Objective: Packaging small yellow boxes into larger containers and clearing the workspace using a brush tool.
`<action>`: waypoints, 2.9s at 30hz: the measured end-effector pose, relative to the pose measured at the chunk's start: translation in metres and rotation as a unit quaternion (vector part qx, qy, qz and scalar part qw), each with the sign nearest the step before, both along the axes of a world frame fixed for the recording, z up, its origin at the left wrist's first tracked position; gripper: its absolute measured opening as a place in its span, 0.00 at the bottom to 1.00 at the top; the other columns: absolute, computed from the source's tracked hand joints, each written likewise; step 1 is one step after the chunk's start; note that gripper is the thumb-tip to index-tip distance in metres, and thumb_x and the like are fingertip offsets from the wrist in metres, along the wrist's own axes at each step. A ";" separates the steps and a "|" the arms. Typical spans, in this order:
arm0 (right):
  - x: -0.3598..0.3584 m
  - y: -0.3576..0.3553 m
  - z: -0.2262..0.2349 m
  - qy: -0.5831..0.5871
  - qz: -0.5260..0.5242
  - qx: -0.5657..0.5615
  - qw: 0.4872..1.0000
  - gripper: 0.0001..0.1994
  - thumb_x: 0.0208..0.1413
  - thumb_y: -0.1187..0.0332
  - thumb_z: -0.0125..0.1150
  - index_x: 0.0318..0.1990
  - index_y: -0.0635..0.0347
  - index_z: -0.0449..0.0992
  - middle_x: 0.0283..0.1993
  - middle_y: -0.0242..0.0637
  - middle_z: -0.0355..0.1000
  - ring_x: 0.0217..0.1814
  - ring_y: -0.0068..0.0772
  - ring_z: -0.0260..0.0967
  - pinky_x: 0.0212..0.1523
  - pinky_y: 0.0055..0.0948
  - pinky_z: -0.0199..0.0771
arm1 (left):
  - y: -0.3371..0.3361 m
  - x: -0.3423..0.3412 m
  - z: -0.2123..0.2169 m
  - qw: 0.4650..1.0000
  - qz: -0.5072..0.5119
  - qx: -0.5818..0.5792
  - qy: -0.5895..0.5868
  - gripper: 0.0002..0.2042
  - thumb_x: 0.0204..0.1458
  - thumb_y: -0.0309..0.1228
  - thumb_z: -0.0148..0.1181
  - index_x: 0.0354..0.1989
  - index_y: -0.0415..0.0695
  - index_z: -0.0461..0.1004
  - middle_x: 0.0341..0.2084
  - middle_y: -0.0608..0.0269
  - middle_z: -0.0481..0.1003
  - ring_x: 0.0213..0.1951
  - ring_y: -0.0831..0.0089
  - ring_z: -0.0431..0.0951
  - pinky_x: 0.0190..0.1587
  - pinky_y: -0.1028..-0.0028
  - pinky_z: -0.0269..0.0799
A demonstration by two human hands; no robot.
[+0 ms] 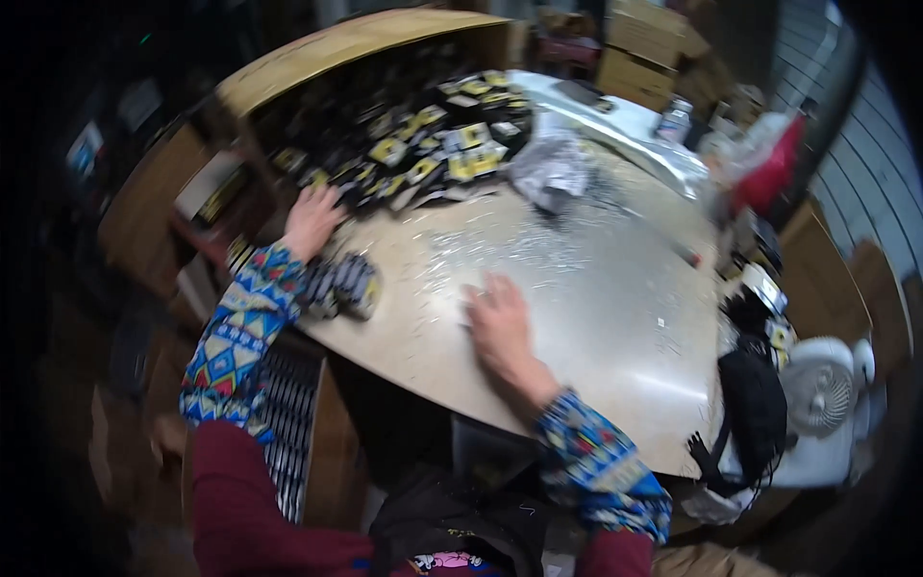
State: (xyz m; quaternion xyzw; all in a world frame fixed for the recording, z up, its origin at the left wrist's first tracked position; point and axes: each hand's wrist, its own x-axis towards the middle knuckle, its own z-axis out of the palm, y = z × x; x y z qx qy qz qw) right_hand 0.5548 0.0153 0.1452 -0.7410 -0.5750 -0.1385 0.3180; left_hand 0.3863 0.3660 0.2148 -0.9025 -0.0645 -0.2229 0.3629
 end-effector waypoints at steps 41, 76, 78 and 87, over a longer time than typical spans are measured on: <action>0.085 -0.159 -0.004 0.065 -0.176 -0.080 0.979 0.20 0.64 0.62 0.49 0.59 0.63 0.68 0.66 0.50 0.60 0.68 0.52 0.57 0.68 0.44 0.54 | -0.341 0.037 -0.014 0.801 -0.260 -0.444 0.307 0.34 0.35 0.29 0.69 0.55 0.39 0.62 0.42 0.51 0.70 0.47 0.57 0.71 0.51 0.67 0.67; -0.120 -0.172 0.030 0.299 0.023 -0.124 0.946 0.13 0.49 0.81 0.53 0.43 0.62 0.77 0.47 0.43 0.74 0.49 0.46 0.69 0.50 0.36 0.71 | -0.436 -0.124 -0.158 0.351 0.117 -0.929 0.025 0.36 0.43 0.33 0.69 0.59 0.37 0.57 0.45 0.52 0.72 0.49 0.64 0.73 0.53 0.69 0.67; -0.130 -0.175 0.003 0.237 0.008 -0.154 0.959 0.13 0.46 0.82 0.54 0.39 0.62 0.77 0.42 0.41 0.72 0.46 0.46 0.68 0.47 0.36 0.71 | -0.441 -0.122 -0.157 0.354 0.130 -0.925 0.041 0.41 0.39 0.35 0.73 0.60 0.37 0.54 0.50 0.48 0.70 0.54 0.61 0.71 0.55 0.67 0.66; -0.172 -0.191 -0.032 0.327 0.117 -0.147 0.926 0.15 0.51 0.78 0.57 0.48 0.68 0.74 0.47 0.50 0.74 0.45 0.50 0.74 0.45 0.37 0.76 | -0.426 -0.152 -0.164 0.607 0.068 -0.792 -0.004 0.35 0.41 0.29 0.66 0.60 0.38 0.59 0.46 0.45 0.70 0.49 0.45 0.71 0.51 0.59 0.69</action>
